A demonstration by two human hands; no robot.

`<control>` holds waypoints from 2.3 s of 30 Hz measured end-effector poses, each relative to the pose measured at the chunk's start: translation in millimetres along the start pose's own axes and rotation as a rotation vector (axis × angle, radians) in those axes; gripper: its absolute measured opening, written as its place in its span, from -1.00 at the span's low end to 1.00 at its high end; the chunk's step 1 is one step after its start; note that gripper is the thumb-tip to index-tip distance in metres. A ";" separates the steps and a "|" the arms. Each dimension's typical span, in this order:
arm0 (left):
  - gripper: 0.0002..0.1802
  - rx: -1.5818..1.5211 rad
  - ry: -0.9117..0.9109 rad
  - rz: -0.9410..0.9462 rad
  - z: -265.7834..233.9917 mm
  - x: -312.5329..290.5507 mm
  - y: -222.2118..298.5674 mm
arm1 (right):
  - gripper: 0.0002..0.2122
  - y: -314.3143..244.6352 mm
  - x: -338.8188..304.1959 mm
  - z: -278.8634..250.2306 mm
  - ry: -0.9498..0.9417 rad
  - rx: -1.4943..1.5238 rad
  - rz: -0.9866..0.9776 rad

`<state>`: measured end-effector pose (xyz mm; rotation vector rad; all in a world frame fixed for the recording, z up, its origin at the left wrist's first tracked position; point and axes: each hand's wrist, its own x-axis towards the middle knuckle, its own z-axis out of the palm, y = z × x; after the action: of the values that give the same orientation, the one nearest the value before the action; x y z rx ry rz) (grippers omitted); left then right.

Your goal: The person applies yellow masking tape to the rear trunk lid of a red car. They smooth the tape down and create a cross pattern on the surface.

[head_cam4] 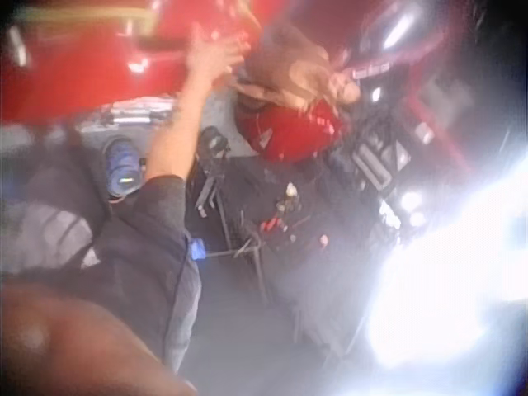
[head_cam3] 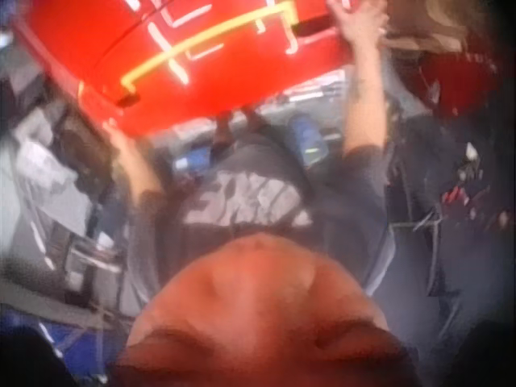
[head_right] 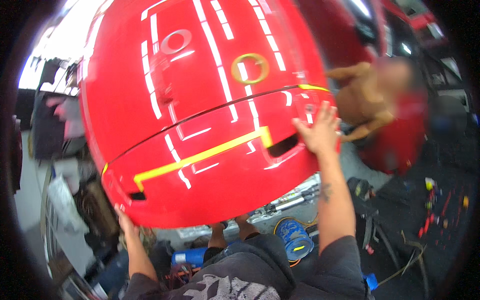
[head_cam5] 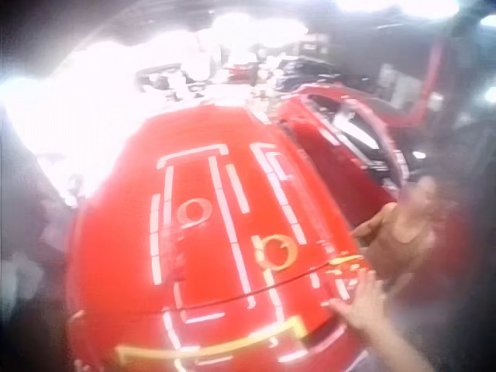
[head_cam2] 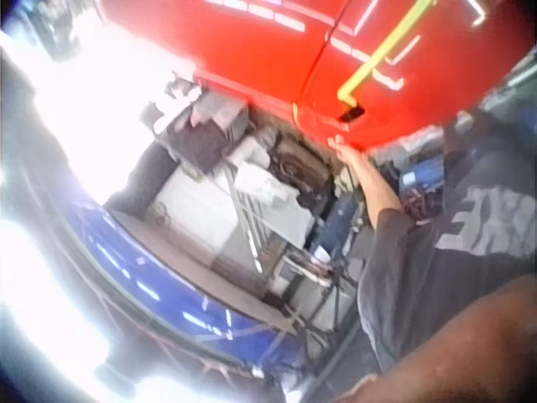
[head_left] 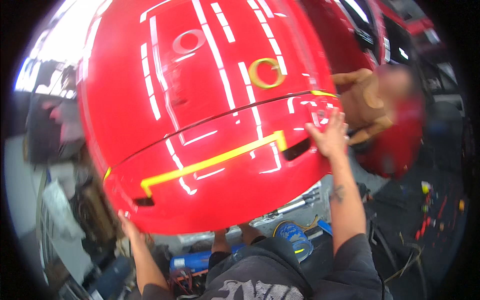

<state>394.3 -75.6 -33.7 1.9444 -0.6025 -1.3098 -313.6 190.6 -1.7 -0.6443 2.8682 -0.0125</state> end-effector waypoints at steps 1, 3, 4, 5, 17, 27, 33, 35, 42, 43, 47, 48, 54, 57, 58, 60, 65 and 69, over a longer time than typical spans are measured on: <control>-0.09 -0.083 -0.122 0.031 -16.6 6.5 -4.2 | 0.17 -14.4 -8.6 -14.0 -0.021 -0.004 -0.041; 0.03 0.147 0.102 0.059 -21.2 22.4 -6.0 | 0.15 -5.9 -3.1 -8.7 -0.008 0.005 0.012; 0.08 0.037 0.030 0.065 -26.8 18.8 -6.7 | 0.15 -3.5 -2.2 -3.0 -0.008 0.011 0.004; 0.13 -0.070 -0.059 0.072 -27.3 10.9 -11.3 | 0.14 5.9 5.4 2.4 -0.009 0.012 -0.005; -0.43 -0.542 -0.157 -0.048 55.1 -144.9 -126.5 | 0.13 44.7 47.0 29.8 0.031 0.058 -0.178; -0.55 -0.795 0.070 0.044 106.8 -149.0 -98.2 | 0.06 38.9 29.4 29.4 0.056 0.056 -0.200; -0.58 -0.822 0.092 0.024 109.8 -154.5 -89.6 | -0.04 55.9 37.9 34.5 0.071 0.067 -0.242; -0.56 -0.823 0.107 0.004 112.9 -158.6 -86.5 | -0.04 60.6 38.2 34.3 0.067 0.097 -0.249; -0.50 -0.779 0.077 0.046 111.0 -158.6 -88.9 | -0.08 60.5 28.4 30.5 0.052 0.163 -0.238; -0.51 -0.790 0.083 0.051 112.1 -156.4 -92.8 | -0.08 56.7 27.3 30.9 0.044 0.181 -0.238; -0.54 -0.854 0.116 0.027 107.4 -151.5 -98.4 | -0.06 51.9 33.3 30.6 0.035 0.130 -0.266; -0.55 -0.872 0.124 0.012 106.3 -151.0 -97.7 | -0.05 50.2 36.2 30.0 0.031 0.115 -0.277; -0.58 -0.898 -0.034 -0.039 104.9 -151.6 -98.9 | -0.08 102.7 5.7 22.9 0.413 0.144 -0.301; -0.42 -1.087 -0.301 -0.131 76.3 -150.2 -127.5 | -0.25 1.8 -155.2 23.6 0.307 0.237 -0.522; -0.45 -1.073 -0.419 -0.122 70.3 -148.4 -133.3 | -0.28 4.3 -201.5 25.2 0.216 0.207 -0.473; -0.46 -0.894 -0.693 -0.085 54.8 -138.7 -161.1 | 0.01 -37.4 -290.3 29.0 0.091 0.187 -0.685; -0.42 -0.631 -1.110 0.308 54.7 -109.1 -176.6 | 0.18 -127.6 -376.0 67.7 0.030 -0.206 -0.965; -0.37 -0.727 -1.456 0.058 65.1 -92.9 -177.5 | 0.06 -164.3 -384.0 93.9 0.142 -0.337 -0.861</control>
<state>297.7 85.0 -129.7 0.1715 -0.6341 -2.3409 114.0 208.1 -10.7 -1.9449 2.4833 0.3084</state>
